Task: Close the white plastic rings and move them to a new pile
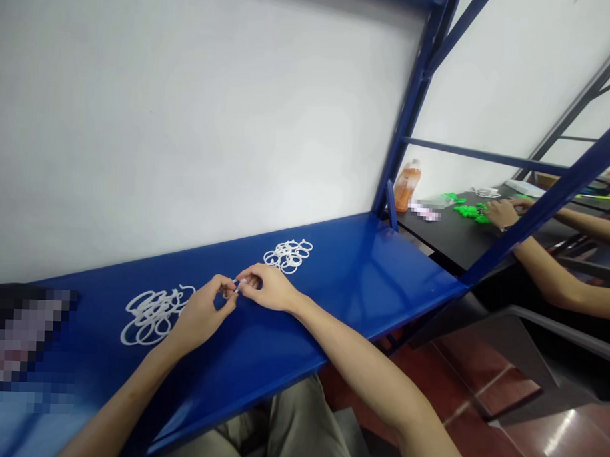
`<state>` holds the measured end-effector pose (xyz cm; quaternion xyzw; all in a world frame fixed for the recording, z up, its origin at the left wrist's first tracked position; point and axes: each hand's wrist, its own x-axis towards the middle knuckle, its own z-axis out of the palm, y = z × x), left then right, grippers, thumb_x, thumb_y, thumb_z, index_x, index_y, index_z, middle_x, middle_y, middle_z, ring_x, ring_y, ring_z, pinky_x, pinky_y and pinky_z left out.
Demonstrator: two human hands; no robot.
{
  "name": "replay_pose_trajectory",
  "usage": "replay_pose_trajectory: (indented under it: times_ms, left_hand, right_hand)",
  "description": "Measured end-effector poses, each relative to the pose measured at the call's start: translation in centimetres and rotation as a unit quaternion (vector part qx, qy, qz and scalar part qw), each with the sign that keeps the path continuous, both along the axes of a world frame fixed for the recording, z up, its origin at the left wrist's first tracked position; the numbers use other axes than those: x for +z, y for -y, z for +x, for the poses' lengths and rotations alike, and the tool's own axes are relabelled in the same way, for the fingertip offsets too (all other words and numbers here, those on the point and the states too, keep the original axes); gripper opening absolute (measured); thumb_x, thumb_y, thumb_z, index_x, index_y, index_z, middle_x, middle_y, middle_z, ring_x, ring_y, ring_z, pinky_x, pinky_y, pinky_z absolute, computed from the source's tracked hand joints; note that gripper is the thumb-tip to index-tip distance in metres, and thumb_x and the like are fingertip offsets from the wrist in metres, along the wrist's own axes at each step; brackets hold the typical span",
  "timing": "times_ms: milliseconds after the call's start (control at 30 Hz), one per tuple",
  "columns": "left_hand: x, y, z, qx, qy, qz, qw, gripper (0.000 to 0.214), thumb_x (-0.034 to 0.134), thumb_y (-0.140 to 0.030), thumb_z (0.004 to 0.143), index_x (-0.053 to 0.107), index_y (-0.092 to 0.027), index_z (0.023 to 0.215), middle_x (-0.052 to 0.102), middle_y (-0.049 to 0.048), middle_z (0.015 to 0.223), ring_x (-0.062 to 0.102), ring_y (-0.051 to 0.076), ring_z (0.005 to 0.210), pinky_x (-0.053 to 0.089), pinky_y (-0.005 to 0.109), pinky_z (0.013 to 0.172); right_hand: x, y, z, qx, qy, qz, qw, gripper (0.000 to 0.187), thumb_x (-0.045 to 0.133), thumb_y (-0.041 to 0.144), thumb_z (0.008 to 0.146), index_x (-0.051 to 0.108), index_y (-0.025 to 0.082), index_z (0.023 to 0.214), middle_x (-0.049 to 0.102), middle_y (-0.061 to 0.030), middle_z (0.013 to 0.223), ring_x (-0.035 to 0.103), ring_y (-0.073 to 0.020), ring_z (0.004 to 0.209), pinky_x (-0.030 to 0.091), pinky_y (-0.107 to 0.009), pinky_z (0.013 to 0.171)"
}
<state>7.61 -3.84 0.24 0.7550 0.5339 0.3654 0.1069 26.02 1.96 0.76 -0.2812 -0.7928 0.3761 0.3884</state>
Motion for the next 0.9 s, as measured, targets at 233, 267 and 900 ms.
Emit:
replay_pose_trajectory:
  times_ms: [233,267,900]
  left_hand:
    - [-0.6,0.0,0.0,0.033,-0.021,0.051,0.998,0.038,0.054,-0.033,0.093,0.051,-0.022,0.129,0.056,0.0125,0.128,0.059,0.025,0.115,0.052,0.042,0.096]
    - [-0.6,-0.1,-0.1,0.033,-0.032,0.05,0.998,0.04,0.053,-0.035,0.094,0.05,-0.022,0.132,0.055,0.0127,0.133,0.056,0.026,0.121,0.05,0.044,0.099]
    - [-0.1,-0.3,-1.0,0.009,-0.112,0.062,0.992,0.037,0.065,-0.045,0.088,0.06,-0.024,0.119,0.064,0.0082,0.113,0.054,0.028,0.109,0.043,0.046,0.099]
  right_hand:
    - [0.0,-0.3,0.2,0.007,-0.02,-0.016,1.0,0.005,0.066,0.022,0.088,0.067,0.017,0.09,0.067,-0.0002,0.08,0.064,-0.0125,0.071,0.052,-0.025,0.071]
    - [0.1,-0.4,0.4,0.006,-0.019,-0.01,1.0,0.005,0.066,0.023,0.088,0.067,0.018,0.09,0.067,0.0,0.08,0.063,-0.0125,0.071,0.052,-0.025,0.071]
    - [0.3,-0.2,0.6,0.026,-0.048,-0.055,0.997,0.014,0.068,0.029,0.088,0.067,0.018,0.096,0.067,-0.0002,0.08,0.061,-0.0126,0.071,0.051,-0.026,0.071]
